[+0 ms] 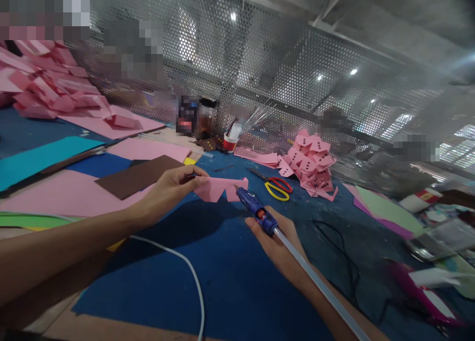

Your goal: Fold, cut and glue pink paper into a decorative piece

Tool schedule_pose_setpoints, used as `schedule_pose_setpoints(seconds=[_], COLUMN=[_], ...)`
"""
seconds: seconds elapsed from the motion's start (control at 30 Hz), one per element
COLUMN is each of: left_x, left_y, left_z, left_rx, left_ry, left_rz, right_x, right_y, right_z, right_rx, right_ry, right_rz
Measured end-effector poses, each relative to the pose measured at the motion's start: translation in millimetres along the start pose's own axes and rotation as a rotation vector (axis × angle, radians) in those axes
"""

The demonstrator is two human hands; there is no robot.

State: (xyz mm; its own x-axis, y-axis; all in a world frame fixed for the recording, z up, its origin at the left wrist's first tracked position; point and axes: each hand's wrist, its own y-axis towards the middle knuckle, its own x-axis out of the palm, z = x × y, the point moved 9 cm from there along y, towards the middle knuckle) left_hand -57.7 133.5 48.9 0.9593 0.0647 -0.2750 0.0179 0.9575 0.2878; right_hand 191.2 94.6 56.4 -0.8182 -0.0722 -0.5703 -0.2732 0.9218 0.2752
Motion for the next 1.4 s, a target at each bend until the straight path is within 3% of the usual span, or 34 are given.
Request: schedule_pose_setpoints(seconds=[1.4], left_x=[-0.9], left_y=[0.3], left_z=[0.4], left_rx=[0.014], left_ry=[0.027], left_rz=[0.004], right_x=[4.1], right_y=[0.1], right_z=[1.8], right_rx=[0.022], right_ry=[0.037], right_rz=[-0.016])
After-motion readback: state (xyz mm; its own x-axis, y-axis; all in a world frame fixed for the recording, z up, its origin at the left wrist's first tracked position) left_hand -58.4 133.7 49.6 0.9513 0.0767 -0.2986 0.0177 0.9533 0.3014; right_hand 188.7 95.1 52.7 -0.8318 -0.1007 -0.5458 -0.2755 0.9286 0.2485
